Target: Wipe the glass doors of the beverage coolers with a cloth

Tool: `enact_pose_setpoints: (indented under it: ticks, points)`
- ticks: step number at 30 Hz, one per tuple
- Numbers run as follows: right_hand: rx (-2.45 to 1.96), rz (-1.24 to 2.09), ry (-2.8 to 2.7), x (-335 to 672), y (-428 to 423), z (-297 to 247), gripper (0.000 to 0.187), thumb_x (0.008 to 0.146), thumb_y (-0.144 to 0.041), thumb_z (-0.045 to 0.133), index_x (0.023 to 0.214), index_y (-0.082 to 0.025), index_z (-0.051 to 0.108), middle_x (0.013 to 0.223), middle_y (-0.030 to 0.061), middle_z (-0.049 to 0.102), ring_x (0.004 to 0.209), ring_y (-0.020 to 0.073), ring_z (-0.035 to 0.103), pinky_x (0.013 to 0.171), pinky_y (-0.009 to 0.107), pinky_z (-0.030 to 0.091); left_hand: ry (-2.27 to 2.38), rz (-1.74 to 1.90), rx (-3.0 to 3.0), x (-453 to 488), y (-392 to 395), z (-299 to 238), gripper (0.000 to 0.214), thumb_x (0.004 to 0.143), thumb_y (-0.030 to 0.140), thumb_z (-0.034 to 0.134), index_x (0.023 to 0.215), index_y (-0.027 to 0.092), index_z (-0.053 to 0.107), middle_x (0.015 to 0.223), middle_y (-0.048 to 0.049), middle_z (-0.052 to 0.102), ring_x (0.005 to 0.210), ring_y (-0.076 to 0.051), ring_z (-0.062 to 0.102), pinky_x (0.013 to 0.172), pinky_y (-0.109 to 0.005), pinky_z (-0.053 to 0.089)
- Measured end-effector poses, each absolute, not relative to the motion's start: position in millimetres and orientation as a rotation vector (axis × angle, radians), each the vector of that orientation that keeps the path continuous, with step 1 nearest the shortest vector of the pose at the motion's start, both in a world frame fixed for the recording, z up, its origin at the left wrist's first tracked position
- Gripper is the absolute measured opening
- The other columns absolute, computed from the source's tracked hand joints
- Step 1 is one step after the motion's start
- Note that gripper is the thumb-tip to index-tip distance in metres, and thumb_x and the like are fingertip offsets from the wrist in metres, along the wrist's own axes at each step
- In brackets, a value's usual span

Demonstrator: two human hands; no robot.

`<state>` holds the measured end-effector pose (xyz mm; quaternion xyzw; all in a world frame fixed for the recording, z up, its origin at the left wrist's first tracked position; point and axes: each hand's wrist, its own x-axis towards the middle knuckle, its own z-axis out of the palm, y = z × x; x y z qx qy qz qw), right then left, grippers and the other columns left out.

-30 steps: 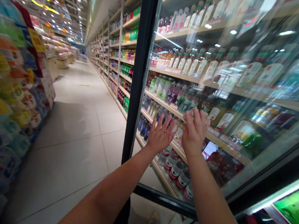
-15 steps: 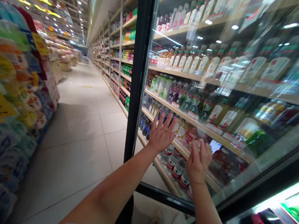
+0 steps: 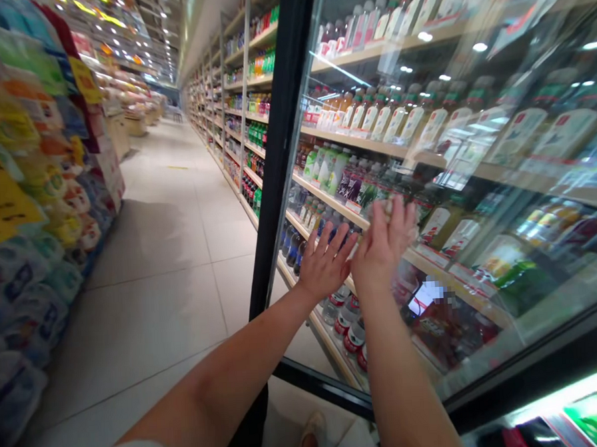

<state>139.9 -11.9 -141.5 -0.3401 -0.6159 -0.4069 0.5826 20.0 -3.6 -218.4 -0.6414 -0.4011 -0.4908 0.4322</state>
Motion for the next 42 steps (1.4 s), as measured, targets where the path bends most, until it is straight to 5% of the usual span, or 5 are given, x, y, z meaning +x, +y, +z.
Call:
enact_pose_setpoints:
  ticks: [7, 15, 25, 31, 42]
  points:
    - [-0.752, -1.024, -1.543, 175, -25, -161, 0.041, 0.101, -0.015, 0.045, 0.139, -0.021, 0.062, 0.155, 0.0132, 0.047, 0.152, 0.0266, 0.036, 0.123, 0.055, 0.034, -1.013, -1.198, -1.601, 19, -5, -219, 0.059, 0.099, 0.042, 0.059, 0.153, 0.022, 0.050, 0.166, -0.0046, 0.032, 0.158, -0.031, 0.010, 0.129, -0.052, 0.014]
    - [-1.169, -0.796, -0.874, 287, -45, -248, 0.059, 0.101, -0.034, 0.044, 0.148, 0.001, 0.048, 0.154, 0.0330, 0.037, 0.150, 0.0385, 0.035, 0.122, 0.063, 0.032, -1.016, -1.228, -1.632, 19, -5, -217, 0.061, 0.098, 0.042, 0.061, 0.154, 0.022, 0.048, 0.165, -0.0048, 0.033, 0.159, -0.030, 0.009, 0.130, -0.052, 0.011]
    - [-0.988, -0.760, -1.299, 167, -25, -181, 0.058, 0.095, -0.017, 0.042, 0.152, -0.013, 0.046, 0.166, 0.0187, 0.024, 0.159, 0.0326, 0.012, 0.125, 0.065, 0.019, -1.022, -1.207, -1.612, 20, -3, -220, 0.061, 0.098, 0.044, 0.061, 0.154, 0.024, 0.048, 0.166, -0.0049, 0.031, 0.158, -0.031, 0.010, 0.130, -0.052, 0.012]
    - [-0.944, -0.800, -1.494, 141, -30, -166, 0.054, 0.099, -0.016, 0.039, 0.152, -0.022, 0.048, 0.164, 0.0153, 0.032, 0.157, 0.0313, 0.019, 0.122, 0.065, 0.024, -1.023, -1.200, -1.613, 19, -4, -220, 0.058, 0.101, 0.042, 0.057, 0.155, 0.023, 0.047, 0.166, -0.0057, 0.031, 0.158, -0.031, 0.008, 0.129, -0.053, 0.012]
    - [-1.203, -0.785, -1.089, 272, -48, -262, 0.060, 0.098, -0.024, 0.047, 0.155, -0.006, 0.042, 0.162, 0.0291, 0.026, 0.154, 0.0388, 0.026, 0.124, 0.064, 0.027, -1.034, -1.202, -1.652, 19, -1, -220, 0.065, 0.099, 0.041, 0.061, 0.158, 0.023, 0.042, 0.166, -0.0066, 0.030, 0.158, -0.031, 0.010, 0.129, -0.054, 0.013]
